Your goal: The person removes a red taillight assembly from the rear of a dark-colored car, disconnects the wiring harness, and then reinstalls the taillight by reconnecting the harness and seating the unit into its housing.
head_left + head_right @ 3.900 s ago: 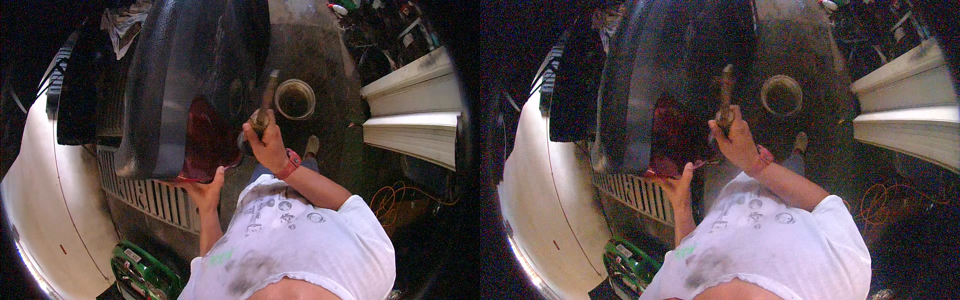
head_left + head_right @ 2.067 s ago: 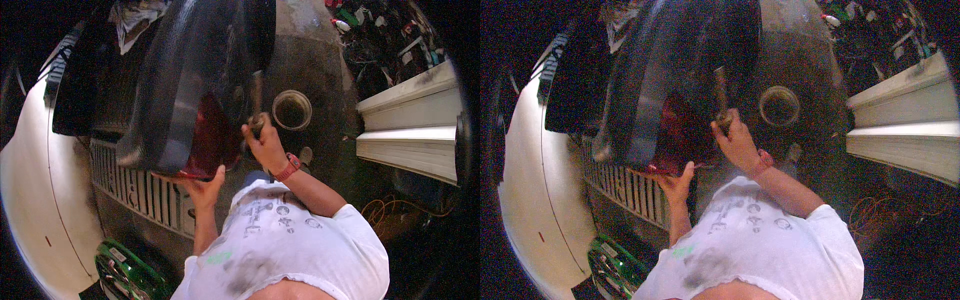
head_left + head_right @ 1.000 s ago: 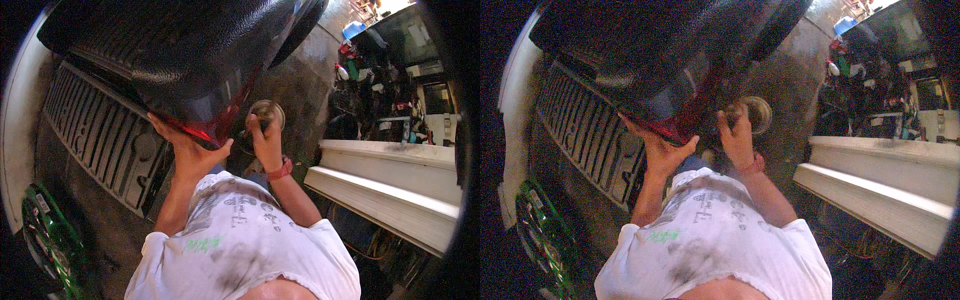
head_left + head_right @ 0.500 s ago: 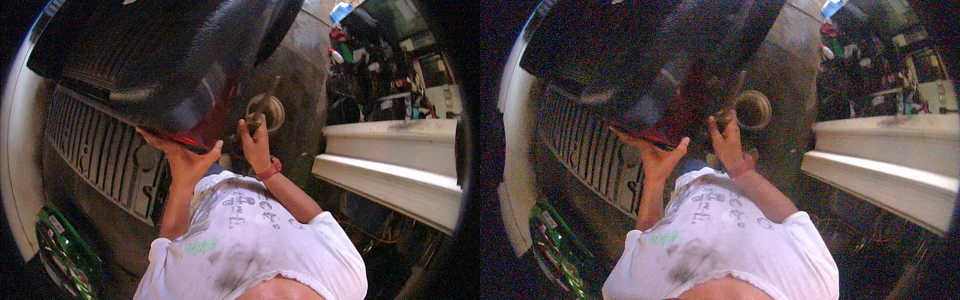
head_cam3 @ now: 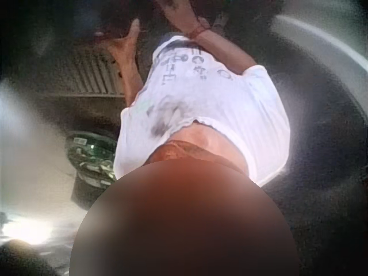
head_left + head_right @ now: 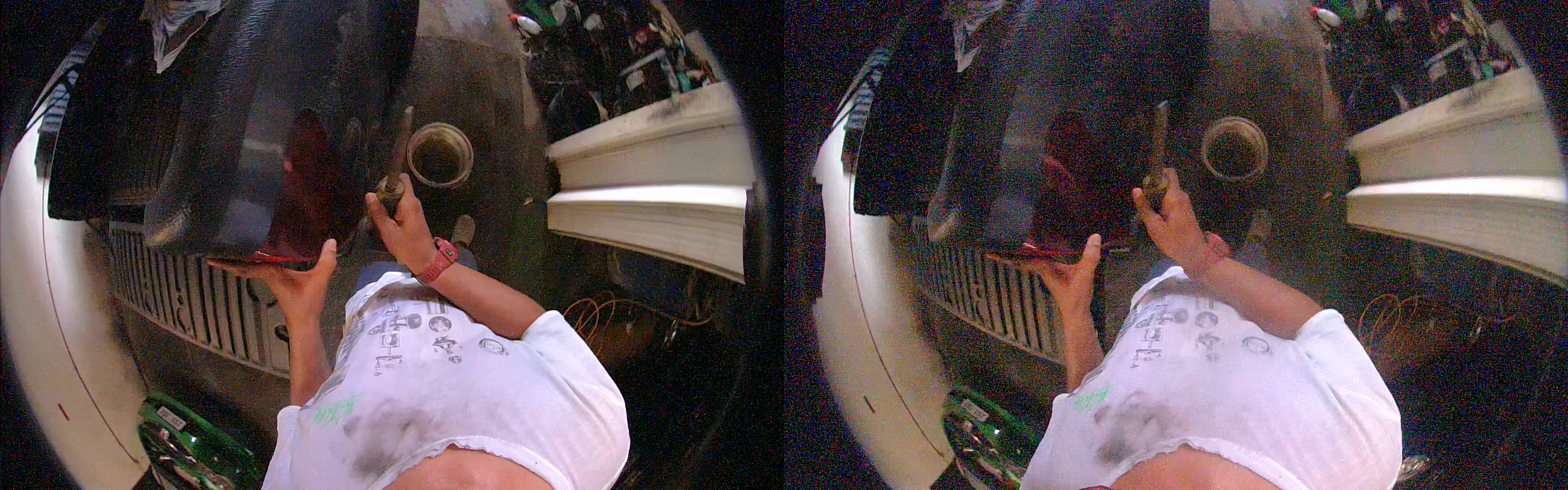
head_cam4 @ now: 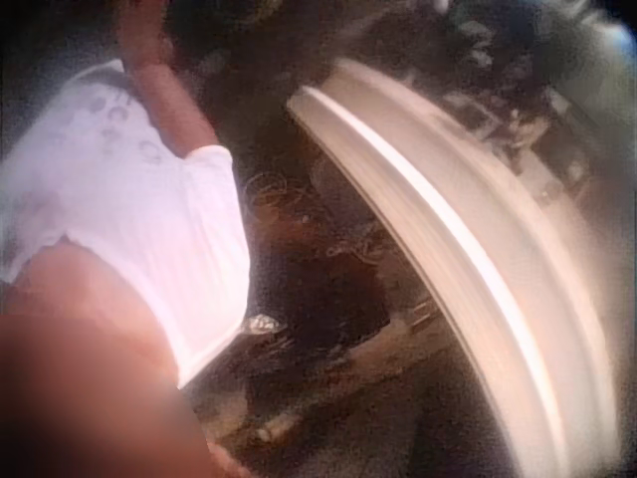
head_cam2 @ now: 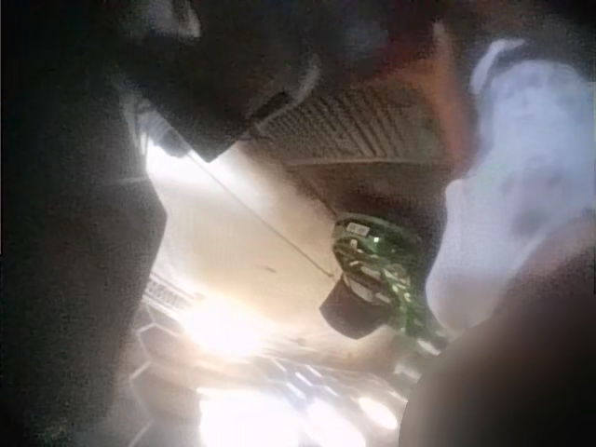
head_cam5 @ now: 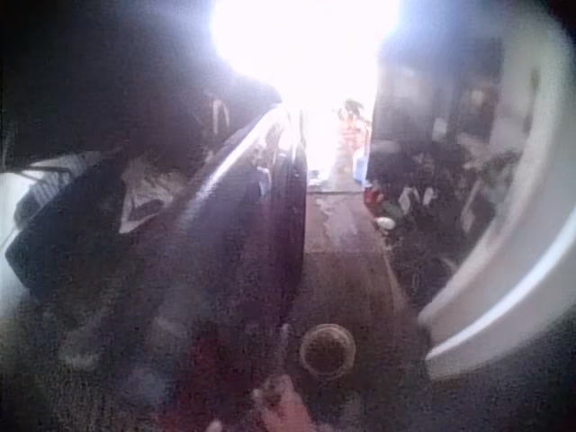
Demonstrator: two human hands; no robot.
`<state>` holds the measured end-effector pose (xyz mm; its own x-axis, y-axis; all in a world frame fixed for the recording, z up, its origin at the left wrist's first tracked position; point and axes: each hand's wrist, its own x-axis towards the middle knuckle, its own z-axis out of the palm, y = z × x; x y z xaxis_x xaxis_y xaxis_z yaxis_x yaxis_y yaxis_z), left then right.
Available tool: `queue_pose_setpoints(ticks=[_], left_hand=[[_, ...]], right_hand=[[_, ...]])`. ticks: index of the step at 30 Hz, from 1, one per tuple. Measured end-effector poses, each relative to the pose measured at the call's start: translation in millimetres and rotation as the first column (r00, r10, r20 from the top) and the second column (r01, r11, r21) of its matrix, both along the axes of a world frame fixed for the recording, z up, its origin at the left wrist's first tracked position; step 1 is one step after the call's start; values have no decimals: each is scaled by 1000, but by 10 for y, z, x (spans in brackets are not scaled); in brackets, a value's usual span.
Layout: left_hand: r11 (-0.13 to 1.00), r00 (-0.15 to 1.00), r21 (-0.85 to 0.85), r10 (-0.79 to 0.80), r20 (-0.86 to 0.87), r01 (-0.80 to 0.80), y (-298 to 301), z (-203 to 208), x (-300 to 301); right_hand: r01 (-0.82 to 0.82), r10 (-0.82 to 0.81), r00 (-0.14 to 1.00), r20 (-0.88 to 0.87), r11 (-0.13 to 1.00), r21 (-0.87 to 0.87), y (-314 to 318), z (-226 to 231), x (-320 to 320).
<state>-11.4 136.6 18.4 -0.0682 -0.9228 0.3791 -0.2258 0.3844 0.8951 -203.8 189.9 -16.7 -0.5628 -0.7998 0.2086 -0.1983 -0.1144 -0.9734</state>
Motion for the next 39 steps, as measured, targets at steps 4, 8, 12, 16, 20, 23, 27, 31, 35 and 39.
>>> queue_pose_setpoints(ticks=[4, 8, 12, 16, 20, 23, 27, 31, 35, 39], left_hand=[[996, 998, 72, -58, -40, 61, 221, -186, 208], [986, 997, 152, -75, 2, 74, 566, -289, 403], [976, 998, 210, -64, 1, 63, 407, -148, 525], [977, 993, 206, -77, 84, 58, -263, 84, 420], [978, 997, 199, -69, 27, 63, -614, 198, 373], [973, 993, 218, -97, 65, 80, -651, 215, 379], [970, 992, 216, -122, 38, 111, -703, 239, 327], [983, 991, 163, -103, 80, 89, -831, 267, 273], [991, 974, 125, -64, 218, 38, -942, 233, 324], [981, 980, 168, -123, 155, 96, -999, 162, 399]], right_hand=[[-111, 115, 993, -22, 985, 129, 203, -224, 129], [-45, 43, 998, 44, 998, 49, 535, -445, 365], [-53, 53, 998, 18, 998, 16, 332, -463, 555], [-119, 117, 993, 26, 984, 129, -285, -277, 315], [-60, 61, 998, 6, 994, -93, -682, -85, 303], [-221, 243, 967, -80, 951, 216, -723, -66, 299], [-184, 180, 982, 58, 980, 77, -774, -60, 234], [-173, 170, 985, 37, 979, 108, -957, 69, 132], [-122, 121, 992, -30, 992, -23, -1122, 272, 48], [-147, 166, 979, -114, 977, 157, -1154, 473, -60]])
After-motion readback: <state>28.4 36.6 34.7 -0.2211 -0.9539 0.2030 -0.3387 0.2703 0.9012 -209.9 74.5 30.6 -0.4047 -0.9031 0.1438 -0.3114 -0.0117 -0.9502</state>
